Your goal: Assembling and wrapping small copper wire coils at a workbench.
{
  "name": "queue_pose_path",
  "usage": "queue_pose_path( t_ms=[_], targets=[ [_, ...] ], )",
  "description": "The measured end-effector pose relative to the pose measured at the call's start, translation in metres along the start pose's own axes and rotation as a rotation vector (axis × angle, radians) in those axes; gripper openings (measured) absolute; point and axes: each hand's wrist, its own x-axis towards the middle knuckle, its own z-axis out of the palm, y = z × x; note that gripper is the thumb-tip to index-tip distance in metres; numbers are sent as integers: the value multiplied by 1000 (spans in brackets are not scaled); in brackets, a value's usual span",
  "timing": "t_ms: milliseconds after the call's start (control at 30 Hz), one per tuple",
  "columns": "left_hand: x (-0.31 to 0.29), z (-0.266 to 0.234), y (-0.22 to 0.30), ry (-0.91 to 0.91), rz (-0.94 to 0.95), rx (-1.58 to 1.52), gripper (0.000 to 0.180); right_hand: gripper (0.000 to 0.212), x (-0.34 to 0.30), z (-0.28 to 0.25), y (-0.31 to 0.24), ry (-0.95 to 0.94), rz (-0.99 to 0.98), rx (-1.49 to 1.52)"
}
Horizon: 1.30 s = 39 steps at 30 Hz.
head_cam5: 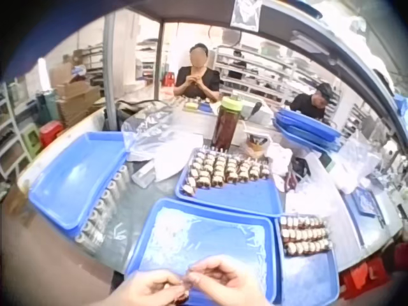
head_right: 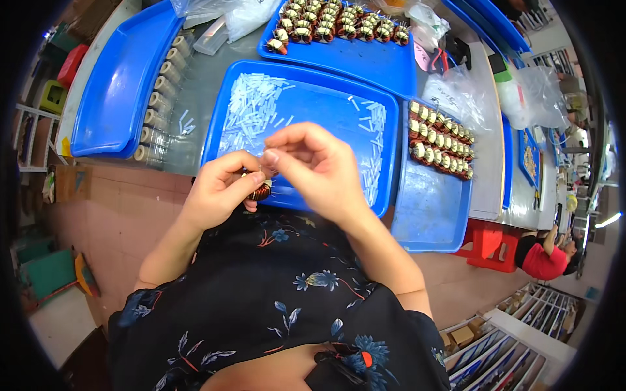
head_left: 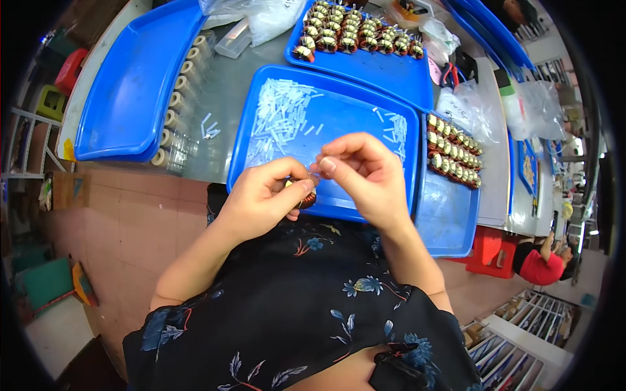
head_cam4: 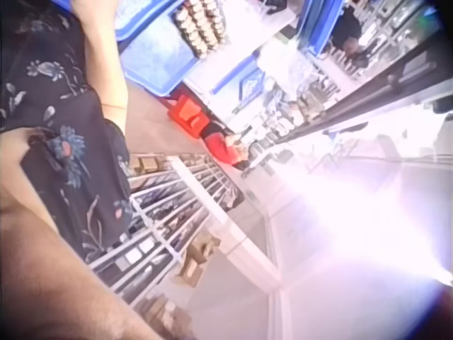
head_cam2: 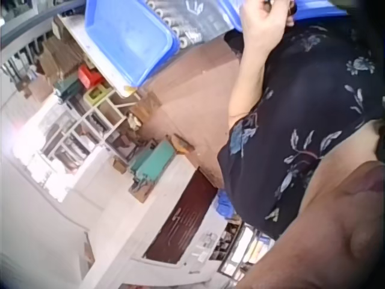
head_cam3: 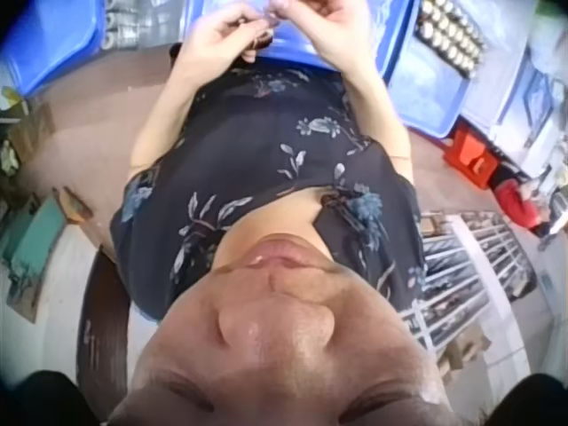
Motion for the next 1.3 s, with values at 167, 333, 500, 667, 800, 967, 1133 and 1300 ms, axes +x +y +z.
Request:
queue_pose_path(
  t_ms=[167,333,500,667,800,967,1133,1300],
  targets=[
    [1,13,7,33,35,119,13,16,-7,-3,8,43,9,-1],
    [0,11,4,51,66,170,13,14,-11,-4,11,73,74,43],
    [-1,10,1,75,115,260,13,13,-12,-1,16,69,53,2],
    [-2,7,0,62,98,288,12,13,-14,1,21,73,47,46],
    [1,4,-4,43,121,341,10,11,-14,1,22,50,-5,-87],
    [6,0,-7,77,269,476,10,7,-13,0,23,38,-143,-359],
    [4,-2,-7,-58,225,441,49,11,-12,-10,23,-4,-364,-649],
    [8,3,-10,-5,279,458,53,13,-20,-11,20,-1,-340,-716]
  ],
)
